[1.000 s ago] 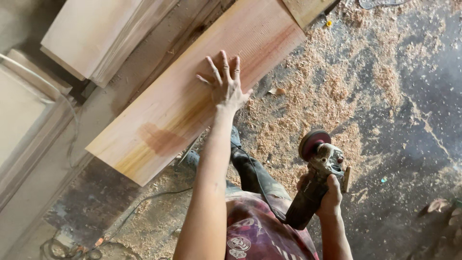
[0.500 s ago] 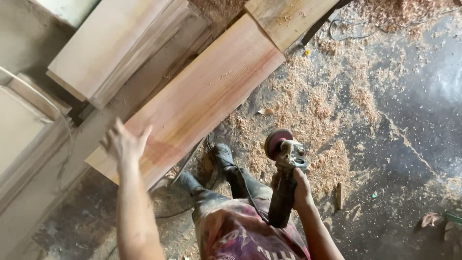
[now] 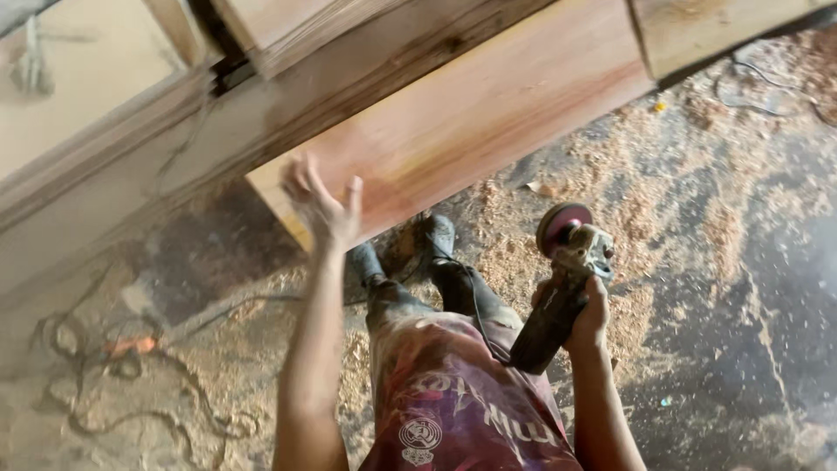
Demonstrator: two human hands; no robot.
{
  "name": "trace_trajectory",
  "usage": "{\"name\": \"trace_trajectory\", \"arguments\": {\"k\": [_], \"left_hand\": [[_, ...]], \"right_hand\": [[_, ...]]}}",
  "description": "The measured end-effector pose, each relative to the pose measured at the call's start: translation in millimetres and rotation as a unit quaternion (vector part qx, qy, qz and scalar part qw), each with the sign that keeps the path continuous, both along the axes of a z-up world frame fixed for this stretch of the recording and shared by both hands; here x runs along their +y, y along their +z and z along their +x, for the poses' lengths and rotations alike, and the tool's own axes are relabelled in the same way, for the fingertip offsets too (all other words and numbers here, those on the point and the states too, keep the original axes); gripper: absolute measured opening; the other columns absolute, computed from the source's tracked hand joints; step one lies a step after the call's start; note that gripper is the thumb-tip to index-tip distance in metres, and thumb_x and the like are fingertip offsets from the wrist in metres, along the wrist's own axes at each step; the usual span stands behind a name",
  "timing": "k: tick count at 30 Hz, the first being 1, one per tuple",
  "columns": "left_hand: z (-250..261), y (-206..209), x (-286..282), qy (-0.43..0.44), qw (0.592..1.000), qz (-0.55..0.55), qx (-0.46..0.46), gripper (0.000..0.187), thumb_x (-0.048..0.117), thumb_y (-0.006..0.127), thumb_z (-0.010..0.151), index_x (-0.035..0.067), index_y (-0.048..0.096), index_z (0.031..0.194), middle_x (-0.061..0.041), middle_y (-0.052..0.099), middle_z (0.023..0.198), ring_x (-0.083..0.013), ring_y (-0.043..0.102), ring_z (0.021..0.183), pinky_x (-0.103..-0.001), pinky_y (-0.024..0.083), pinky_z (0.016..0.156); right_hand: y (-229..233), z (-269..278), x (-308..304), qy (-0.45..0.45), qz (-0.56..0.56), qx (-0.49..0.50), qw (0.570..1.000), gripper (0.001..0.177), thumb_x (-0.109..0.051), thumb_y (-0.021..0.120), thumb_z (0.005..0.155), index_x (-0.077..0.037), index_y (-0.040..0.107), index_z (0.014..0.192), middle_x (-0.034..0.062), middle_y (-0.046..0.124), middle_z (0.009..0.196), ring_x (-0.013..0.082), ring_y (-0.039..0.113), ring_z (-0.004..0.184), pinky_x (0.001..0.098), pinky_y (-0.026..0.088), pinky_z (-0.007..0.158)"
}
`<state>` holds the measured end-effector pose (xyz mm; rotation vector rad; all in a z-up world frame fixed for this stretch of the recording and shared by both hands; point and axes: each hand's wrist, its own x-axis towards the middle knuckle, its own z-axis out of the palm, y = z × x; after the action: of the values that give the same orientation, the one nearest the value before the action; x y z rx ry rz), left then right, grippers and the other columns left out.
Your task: The person sands the surface and edges of wooden planks using an angle grinder with a sanding disc attachment, occasionally moving the planks to access different sides.
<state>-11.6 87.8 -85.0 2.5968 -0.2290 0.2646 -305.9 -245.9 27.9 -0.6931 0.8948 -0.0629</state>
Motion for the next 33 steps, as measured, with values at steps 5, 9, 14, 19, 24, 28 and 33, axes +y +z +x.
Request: {"name": "trace_trajectory", "arguments": {"k": [5, 9, 14, 19, 24, 28, 33], "left_hand": [[-151, 75, -59, -0.168, 0.826, -0.409, 0.35, 0.075, 0.033, 0.085, 0.08, -0.001, 0.049, 0.136, -0.015, 0.066, 0.118, -0.0286, 0.068, 0.104, -0.042, 0.065, 0.086], [-186, 102, -81, -0.217, 0.946, -0.196, 0.136, 0.065, 0.044, 0.093, 0.067, 0.036, 0.044, 0.108, -0.01, 0.066, 0.137, -0.0377, 0.069, 0.124, -0.045, 0.056, 0.101], [-203, 81, -28, 0.077, 0.877, -0.376, 0.288, 0.073, 0.042, 0.093, 0.066, 0.026, 0.04, 0.114, -0.013, 0.067, 0.132, -0.0364, 0.071, 0.117, -0.044, 0.058, 0.098], [-214, 69, -6, 0.11, 0.815, -0.442, 0.358, 0.082, 0.04, 0.093, 0.066, 0.016, 0.036, 0.12, -0.016, 0.068, 0.126, -0.0351, 0.073, 0.111, -0.042, 0.06, 0.095], [-202, 71, -57, 0.046, 0.807, -0.425, 0.407, 0.092, 0.038, 0.093, 0.065, 0.006, 0.032, 0.127, -0.018, 0.07, 0.12, -0.0338, 0.074, 0.104, -0.041, 0.062, 0.091], [-193, 77, -109, 0.026, 0.81, -0.4, 0.429, 0.1, 0.036, 0.093, 0.065, -0.002, 0.029, 0.132, -0.021, 0.071, 0.116, -0.0327, 0.076, 0.099, -0.04, 0.063, 0.089], [-172, 71, -156, -0.037, 0.806, -0.359, 0.469, 0.108, 0.035, 0.092, 0.063, -0.009, 0.025, 0.137, -0.022, 0.072, 0.11, -0.0323, 0.077, 0.091, -0.038, 0.066, 0.085]], "right_hand": [[-25, 70, 30, 0.084, -0.061, -0.01, 0.995, 0.054, -0.037, 0.061, 0.095, 0.001, 0.052, 0.133, 0.0147, 0.064, 0.103, 0.0258, 0.067, 0.08, 0.0447, 0.059, 0.07], [-58, 119, 102, 0.228, -0.101, 0.014, 0.968, 0.044, -0.026, 0.063, 0.094, 0.006, 0.06, 0.124, 0.0169, 0.067, 0.103, 0.0266, 0.067, 0.086, 0.0424, 0.057, 0.078], [-58, 154, 208, 0.465, -0.181, 0.039, 0.865, 0.056, -0.035, 0.066, 0.083, -0.001, 0.057, 0.127, 0.016, 0.071, 0.114, 0.0261, 0.071, 0.1, 0.0384, 0.059, 0.092], [-37, 173, 235, 0.582, -0.324, 0.077, 0.742, 0.075, -0.046, 0.075, 0.081, 0.0, 0.053, 0.135, 0.0228, 0.071, 0.121, 0.0315, 0.07, 0.109, 0.0427, 0.054, 0.098], [-30, 167, 176, 0.539, -0.329, 0.128, 0.765, 0.068, -0.044, 0.066, 0.082, -0.008, 0.056, 0.138, 0.0163, 0.074, 0.118, 0.0287, 0.073, 0.104, 0.0412, 0.057, 0.096], [-32, 160, 117, 0.463, -0.345, 0.097, 0.811, 0.056, -0.038, 0.07, 0.085, -0.004, 0.061, 0.128, 0.0141, 0.073, 0.113, 0.0252, 0.071, 0.1, 0.041, 0.058, 0.09], [-45, 156, 60, 0.377, -0.325, 0.073, 0.864, 0.047, -0.035, 0.068, 0.09, -0.003, 0.067, 0.125, 0.0115, 0.074, 0.111, 0.0216, 0.07, 0.098, 0.0384, 0.057, 0.09]]}}
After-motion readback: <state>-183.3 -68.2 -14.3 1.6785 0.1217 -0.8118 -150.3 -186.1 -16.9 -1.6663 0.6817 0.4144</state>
